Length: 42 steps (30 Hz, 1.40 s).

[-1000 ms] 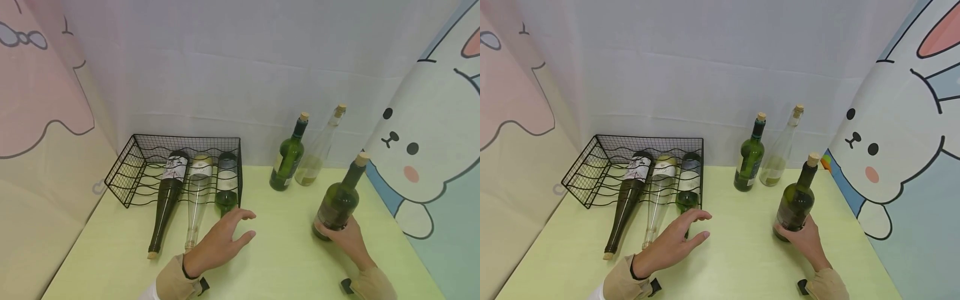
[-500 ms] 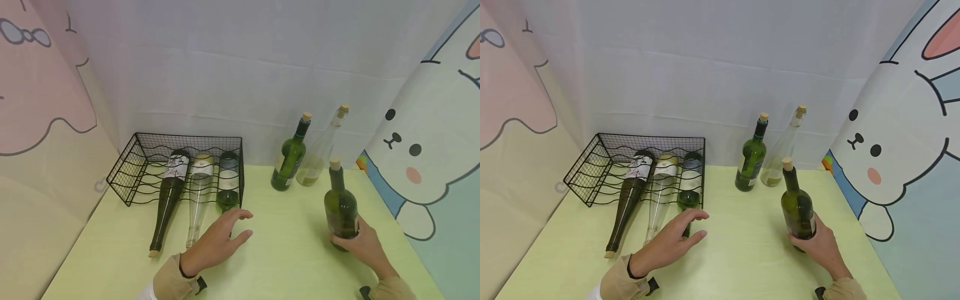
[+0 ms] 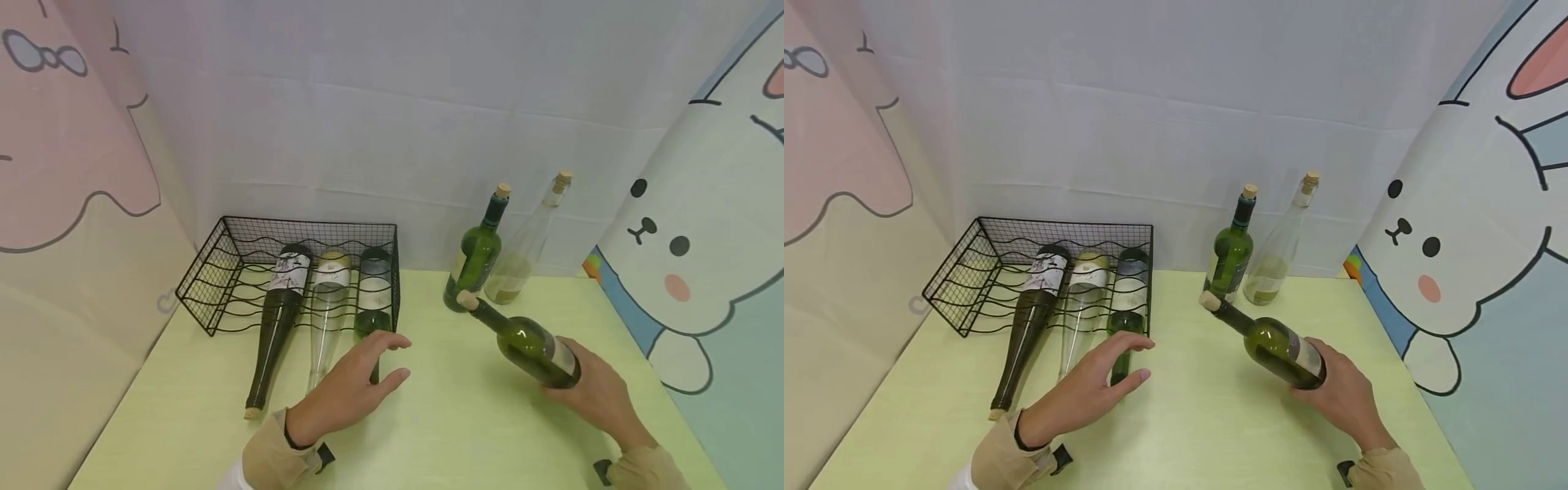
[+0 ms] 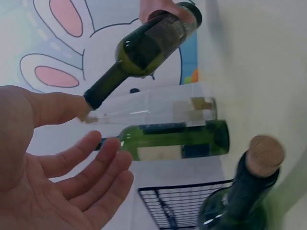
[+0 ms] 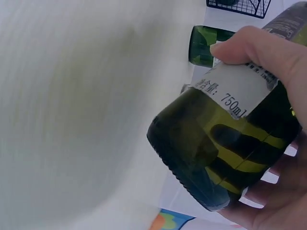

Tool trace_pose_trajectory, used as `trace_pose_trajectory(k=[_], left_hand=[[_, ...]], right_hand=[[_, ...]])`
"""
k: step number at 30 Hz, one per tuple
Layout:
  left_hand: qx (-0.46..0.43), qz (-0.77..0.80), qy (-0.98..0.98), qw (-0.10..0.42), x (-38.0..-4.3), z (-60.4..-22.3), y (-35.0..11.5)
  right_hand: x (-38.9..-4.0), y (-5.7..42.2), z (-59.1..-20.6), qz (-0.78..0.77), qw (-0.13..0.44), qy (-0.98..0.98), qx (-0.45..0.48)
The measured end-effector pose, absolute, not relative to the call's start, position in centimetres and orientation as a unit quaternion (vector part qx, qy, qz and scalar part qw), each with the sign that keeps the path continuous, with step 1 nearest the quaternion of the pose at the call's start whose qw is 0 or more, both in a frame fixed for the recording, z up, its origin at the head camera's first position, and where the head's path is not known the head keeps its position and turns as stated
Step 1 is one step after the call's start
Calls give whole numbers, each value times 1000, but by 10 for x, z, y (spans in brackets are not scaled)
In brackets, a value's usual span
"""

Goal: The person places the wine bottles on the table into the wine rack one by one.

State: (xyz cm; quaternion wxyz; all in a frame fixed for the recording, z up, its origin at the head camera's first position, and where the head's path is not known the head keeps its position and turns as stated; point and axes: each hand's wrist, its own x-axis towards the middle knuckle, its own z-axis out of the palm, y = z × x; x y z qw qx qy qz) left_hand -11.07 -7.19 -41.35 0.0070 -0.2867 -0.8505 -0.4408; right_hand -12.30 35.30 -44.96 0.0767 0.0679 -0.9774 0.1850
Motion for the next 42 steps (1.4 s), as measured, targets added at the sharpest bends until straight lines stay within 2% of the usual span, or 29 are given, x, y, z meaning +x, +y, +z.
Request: trace_pose_trajectory(k=[4,8,20,23,31,42], left_hand=[[-321,-434,-839,72,-112,-388,-76],[-349,-417,-832,111,-113,-369,-72],[-387,-297,-865,119,-116,-381,-52],[-374,-272,-883,82,-115,-386,-49],[-330,-246,-906,-101,-111,-404,-39],[-316,-283,-886,-190,-112,-425,-30]], right_hand=[[-124,347,-443,157,117,-975,102],[-124,342,-438,132,144,-972,129],[-129,321,-418,38,186,-952,238],[-129,317,-414,21,193,-946,259],[-123,305,-404,-2,195,-938,285],[-115,284,-387,-9,196,-932,304]])
